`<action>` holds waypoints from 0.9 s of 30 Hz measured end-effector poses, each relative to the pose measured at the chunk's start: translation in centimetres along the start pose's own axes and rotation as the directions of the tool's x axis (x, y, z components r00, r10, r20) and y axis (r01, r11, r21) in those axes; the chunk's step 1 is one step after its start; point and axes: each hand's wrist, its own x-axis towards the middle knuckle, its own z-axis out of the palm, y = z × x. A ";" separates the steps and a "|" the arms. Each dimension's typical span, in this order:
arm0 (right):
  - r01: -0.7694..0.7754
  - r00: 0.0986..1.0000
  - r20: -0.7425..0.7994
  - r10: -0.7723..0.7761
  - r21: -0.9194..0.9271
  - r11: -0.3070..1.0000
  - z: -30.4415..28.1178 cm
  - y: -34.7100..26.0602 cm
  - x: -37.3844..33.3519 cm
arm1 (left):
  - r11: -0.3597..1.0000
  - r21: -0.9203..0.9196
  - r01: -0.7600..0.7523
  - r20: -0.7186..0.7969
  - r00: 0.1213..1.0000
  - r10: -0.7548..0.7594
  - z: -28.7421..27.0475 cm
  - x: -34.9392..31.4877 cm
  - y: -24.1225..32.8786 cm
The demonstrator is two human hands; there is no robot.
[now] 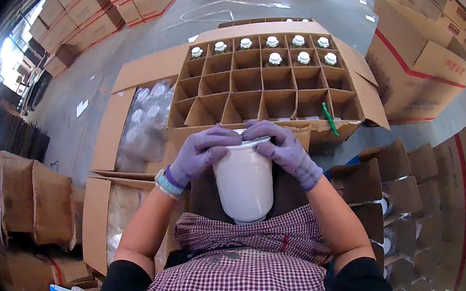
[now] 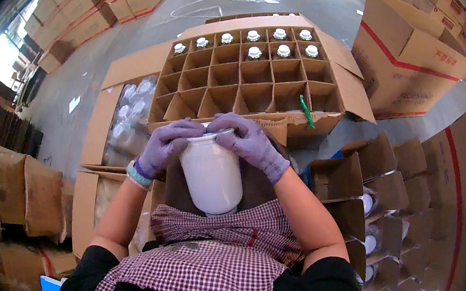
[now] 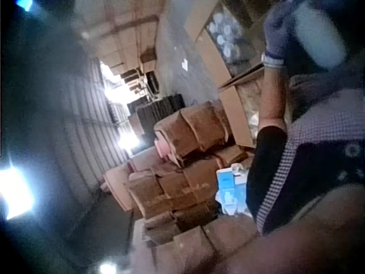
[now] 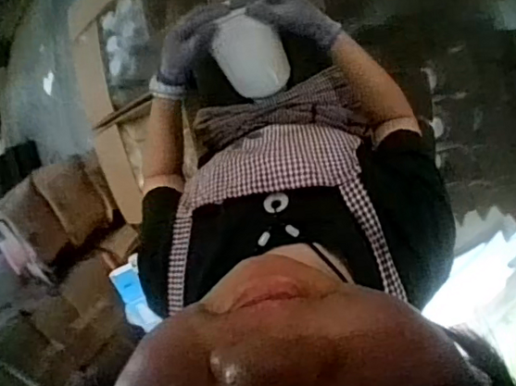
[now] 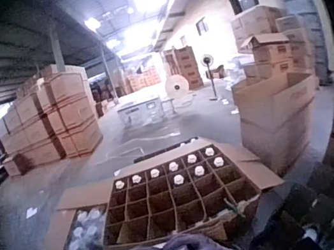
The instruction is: The person packs white jars into a cardboard box with dividers. They pick up each jar, place it into a plastic bag, and then place the bagged jar into a compartment in the box. The person repeats this process for multiple jars.
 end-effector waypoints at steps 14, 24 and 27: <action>-0.259 0.959 0.014 0.284 0.452 0.854 3.0 2.0 -0.4 | 0.831 0.553 0.060 -0.107 0.994 -0.001 5.1 -2.6 6.7; 0.256 0.963 0.038 -0.269 0.205 0.945 4.1 -4.5 -4.1 | 0.419 0.621 0.662 -0.312 0.700 -0.643 -2.4 -9.6 -16.2; 0.020 0.980 -0.186 -0.074 -0.276 0.961 2.0 -7.4 0.8 | 0.754 0.366 0.546 -0.378 0.827 -0.416 -0.8 -5.2 -13.8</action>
